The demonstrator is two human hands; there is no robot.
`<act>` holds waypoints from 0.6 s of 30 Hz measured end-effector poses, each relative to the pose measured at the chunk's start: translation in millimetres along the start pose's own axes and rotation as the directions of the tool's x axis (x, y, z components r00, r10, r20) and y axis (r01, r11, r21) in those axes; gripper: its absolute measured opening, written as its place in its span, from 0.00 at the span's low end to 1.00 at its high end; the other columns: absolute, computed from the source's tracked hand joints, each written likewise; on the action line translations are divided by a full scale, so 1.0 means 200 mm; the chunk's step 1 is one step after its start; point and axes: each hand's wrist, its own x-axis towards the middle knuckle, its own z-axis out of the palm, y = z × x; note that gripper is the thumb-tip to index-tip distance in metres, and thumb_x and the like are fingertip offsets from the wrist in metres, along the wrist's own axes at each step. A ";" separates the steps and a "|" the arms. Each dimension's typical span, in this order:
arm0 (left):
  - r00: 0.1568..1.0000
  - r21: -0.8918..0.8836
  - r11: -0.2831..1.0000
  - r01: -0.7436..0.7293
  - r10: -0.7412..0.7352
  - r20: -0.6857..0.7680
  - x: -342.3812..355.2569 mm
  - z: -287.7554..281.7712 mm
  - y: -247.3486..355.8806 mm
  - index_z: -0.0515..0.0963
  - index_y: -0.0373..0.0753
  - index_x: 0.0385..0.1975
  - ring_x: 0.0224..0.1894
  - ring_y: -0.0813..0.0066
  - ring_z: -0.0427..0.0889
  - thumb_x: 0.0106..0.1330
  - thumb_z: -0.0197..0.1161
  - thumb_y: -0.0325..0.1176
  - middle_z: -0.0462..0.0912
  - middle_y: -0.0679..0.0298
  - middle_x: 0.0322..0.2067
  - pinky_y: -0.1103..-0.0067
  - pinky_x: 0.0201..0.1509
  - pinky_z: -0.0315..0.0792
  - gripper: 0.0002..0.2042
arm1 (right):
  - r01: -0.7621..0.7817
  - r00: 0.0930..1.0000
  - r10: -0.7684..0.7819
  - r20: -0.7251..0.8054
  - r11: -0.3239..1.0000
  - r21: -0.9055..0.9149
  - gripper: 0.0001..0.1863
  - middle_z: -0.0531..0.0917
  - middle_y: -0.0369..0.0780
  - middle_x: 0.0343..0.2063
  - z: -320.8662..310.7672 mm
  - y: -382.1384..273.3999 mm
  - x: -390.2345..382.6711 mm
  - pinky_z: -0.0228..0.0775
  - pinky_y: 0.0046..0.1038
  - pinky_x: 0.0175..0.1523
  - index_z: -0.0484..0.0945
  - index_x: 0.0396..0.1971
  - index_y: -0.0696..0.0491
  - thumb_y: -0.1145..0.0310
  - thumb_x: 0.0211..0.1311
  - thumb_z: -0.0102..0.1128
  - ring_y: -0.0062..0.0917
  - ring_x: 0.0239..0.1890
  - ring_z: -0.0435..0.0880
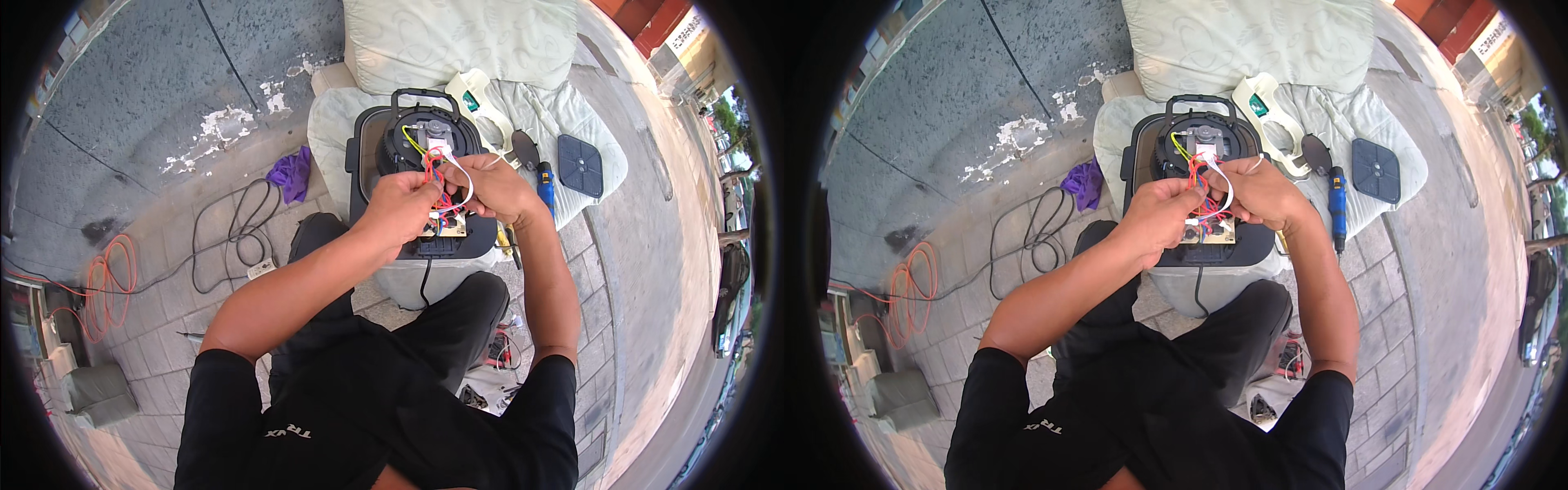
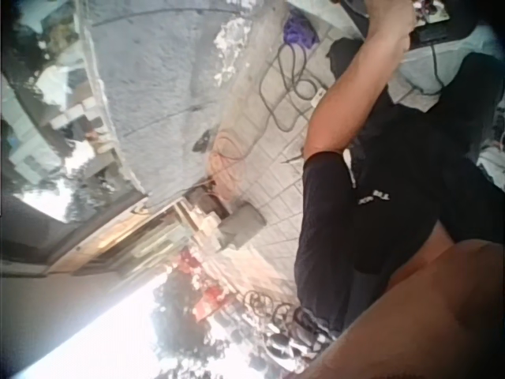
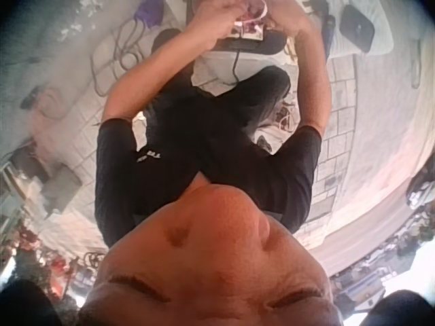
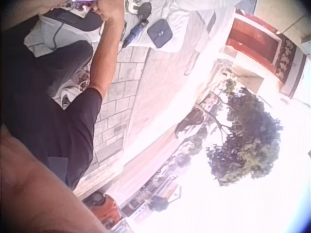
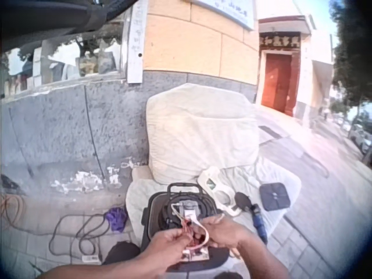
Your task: The person sits on the ground and repairs an electronic device by connecting wires to a circuit board, handling a white plastic housing, and using tools like pliers and a soldering iron. The person manipulates wires and components, then places the housing over the device.
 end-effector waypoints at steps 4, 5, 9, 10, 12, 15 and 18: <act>0.998 0.023 0.998 0.057 -0.057 -0.007 0.00 0.00 0.02 0.82 0.33 0.44 0.15 0.90 0.63 0.77 0.60 0.33 0.79 0.70 0.24 0.83 0.15 0.50 0.09 | -0.054 0.999 0.053 -0.012 0.997 -0.046 0.19 0.79 0.31 0.17 0.07 -0.08 0.03 0.52 0.17 0.13 0.86 0.29 0.59 0.56 0.67 0.73 0.10 0.11 0.70; 0.998 0.040 0.997 0.064 -0.064 -0.007 0.01 -0.01 0.02 0.83 0.33 0.43 0.15 0.90 0.63 0.77 0.60 0.33 0.79 0.70 0.23 0.83 0.15 0.50 0.09 | -0.067 0.998 0.066 -0.026 0.995 -0.075 0.19 0.79 0.32 0.16 0.08 -0.10 0.03 0.52 0.17 0.13 0.86 0.28 0.59 0.56 0.67 0.73 0.10 0.11 0.70; 0.995 0.082 0.994 0.076 -0.081 0.055 0.05 -0.06 -0.01 0.84 0.34 0.42 0.15 0.88 0.63 0.77 0.59 0.34 0.80 0.69 0.24 0.82 0.16 0.51 0.10 | -0.073 0.995 0.064 -0.074 0.990 -0.118 0.15 0.81 0.32 0.17 0.09 -0.08 0.09 0.53 0.17 0.14 0.87 0.26 0.58 0.62 0.67 0.72 0.10 0.12 0.69; 0.995 0.115 0.991 0.062 -0.071 0.070 0.05 -0.06 0.00 0.84 0.33 0.43 0.16 0.87 0.67 0.78 0.58 0.34 0.81 0.68 0.26 0.83 0.16 0.53 0.11 | -0.066 0.994 0.059 -0.087 0.995 -0.079 0.14 0.82 0.32 0.17 0.10 -0.07 0.10 0.53 0.17 0.14 0.87 0.26 0.58 0.63 0.67 0.72 0.10 0.12 0.70; 0.995 0.219 0.973 0.071 -0.086 0.057 0.03 -0.06 0.02 0.84 0.33 0.44 0.18 0.86 0.70 0.78 0.58 0.35 0.81 0.68 0.26 0.83 0.16 0.55 0.12 | -0.062 0.995 0.055 -0.083 0.994 -0.091 0.13 0.80 0.32 0.16 0.10 -0.07 0.09 0.53 0.19 0.15 0.87 0.25 0.57 0.63 0.63 0.73 0.12 0.12 0.70; 0.996 0.263 0.965 0.000 -0.024 0.086 -0.04 -0.07 0.05 0.83 0.31 0.47 0.20 0.84 0.74 0.79 0.56 0.35 0.83 0.65 0.31 0.84 0.17 0.58 0.13 | -0.053 0.995 0.037 -0.095 0.984 -0.172 0.13 0.80 0.33 0.16 0.11 -0.11 0.07 0.54 0.21 0.15 0.86 0.22 0.57 0.64 0.61 0.73 0.13 0.13 0.70; 0.997 0.190 0.981 -0.038 0.025 0.068 -0.08 -0.11 0.01 0.81 0.29 0.51 0.22 0.83 0.76 0.80 0.54 0.35 0.86 0.61 0.39 0.84 0.17 0.60 0.15 | -0.055 0.994 0.032 -0.104 0.973 -0.224 0.15 0.80 0.34 0.15 0.12 -0.14 0.08 0.55 0.22 0.16 0.85 0.20 0.58 0.64 0.61 0.73 0.14 0.13 0.70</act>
